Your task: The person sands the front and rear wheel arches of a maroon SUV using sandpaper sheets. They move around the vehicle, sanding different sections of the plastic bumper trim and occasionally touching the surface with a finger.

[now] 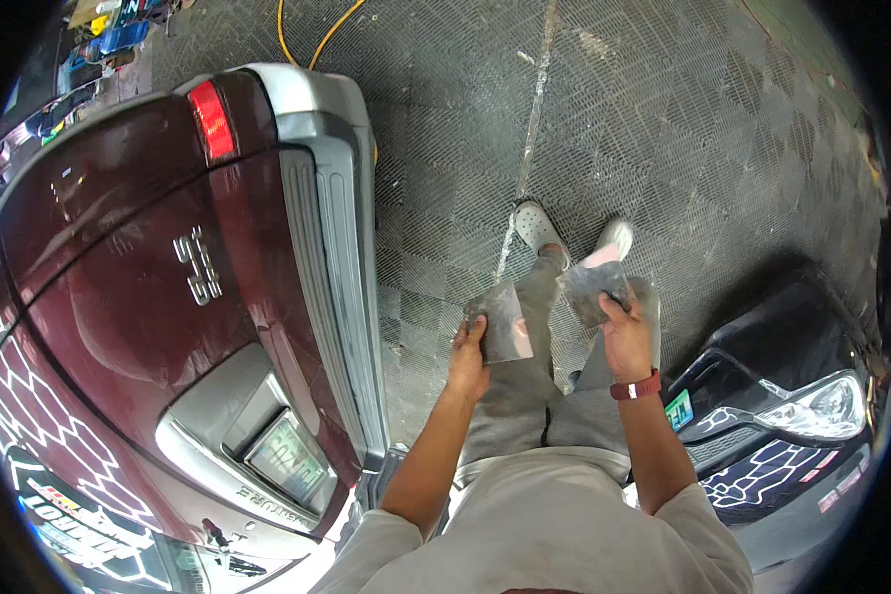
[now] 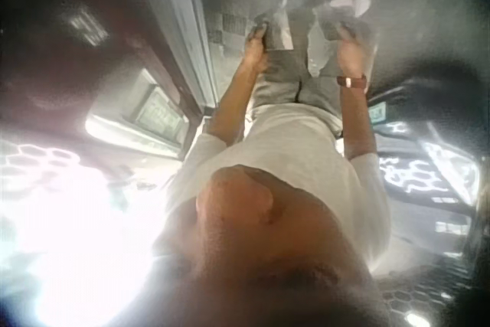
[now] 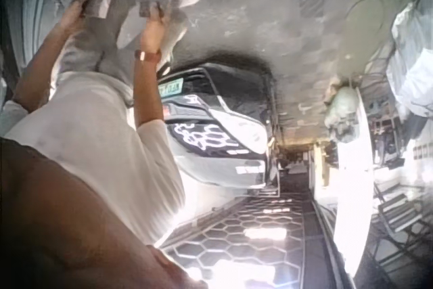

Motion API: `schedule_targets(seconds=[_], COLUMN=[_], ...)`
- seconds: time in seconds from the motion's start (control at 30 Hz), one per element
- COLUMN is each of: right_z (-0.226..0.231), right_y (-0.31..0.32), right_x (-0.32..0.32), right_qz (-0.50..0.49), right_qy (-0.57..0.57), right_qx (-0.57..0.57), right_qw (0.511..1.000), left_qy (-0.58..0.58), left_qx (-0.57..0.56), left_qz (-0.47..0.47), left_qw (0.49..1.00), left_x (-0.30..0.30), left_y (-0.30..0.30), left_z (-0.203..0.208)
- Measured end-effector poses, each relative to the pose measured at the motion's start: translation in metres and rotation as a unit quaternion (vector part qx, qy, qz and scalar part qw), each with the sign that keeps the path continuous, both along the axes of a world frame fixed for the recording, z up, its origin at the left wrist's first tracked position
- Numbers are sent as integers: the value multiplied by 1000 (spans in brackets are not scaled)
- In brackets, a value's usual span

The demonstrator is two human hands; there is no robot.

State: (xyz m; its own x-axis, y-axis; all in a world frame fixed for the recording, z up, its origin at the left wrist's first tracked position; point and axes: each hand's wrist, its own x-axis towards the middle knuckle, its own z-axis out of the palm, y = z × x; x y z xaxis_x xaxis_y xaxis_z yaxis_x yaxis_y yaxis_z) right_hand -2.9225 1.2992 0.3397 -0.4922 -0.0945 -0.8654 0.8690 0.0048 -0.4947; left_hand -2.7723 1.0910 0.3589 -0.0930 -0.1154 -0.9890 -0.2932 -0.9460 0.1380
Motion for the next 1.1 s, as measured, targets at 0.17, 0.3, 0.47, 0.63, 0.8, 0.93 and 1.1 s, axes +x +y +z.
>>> schedule_targets(seconds=[0.17, 0.3, 0.47, 0.63, 0.8, 0.93, 1.1], right_z=[5, 9, 23, 8, 42, 83, 97], right_y=[-15, -31, -25, 20, -34, -89, -82], right_x=[-69, -153, -261, -336, -419, -414, -389], right_qz=[41, 35, 148, 387, 587, 662, 752], right_qy=[-64, -87, -185, -153, 131, 335, 369], right_qx=[-18, -80, -130, -126, -34, -25, -125], right_qw=[997, 992, 963, 901, 798, 669, 532], left_qy=[-31, -15, 26, 76, -2, -29, -130], left_qx=[-11, 20, 102, 56, -57, -168, -291], left_qz=[7, -26, -64, 22, -40, -275, -67], left_qw=[999, 999, 992, 995, 998, 946, 946], left_x=[-44, -107, -200, -284, -317, -393, -368], left_y=[-4, 2, 9, 13, 38, 15, 13], left_z=[-1, 14, 42, 57, 49, 94, 86])
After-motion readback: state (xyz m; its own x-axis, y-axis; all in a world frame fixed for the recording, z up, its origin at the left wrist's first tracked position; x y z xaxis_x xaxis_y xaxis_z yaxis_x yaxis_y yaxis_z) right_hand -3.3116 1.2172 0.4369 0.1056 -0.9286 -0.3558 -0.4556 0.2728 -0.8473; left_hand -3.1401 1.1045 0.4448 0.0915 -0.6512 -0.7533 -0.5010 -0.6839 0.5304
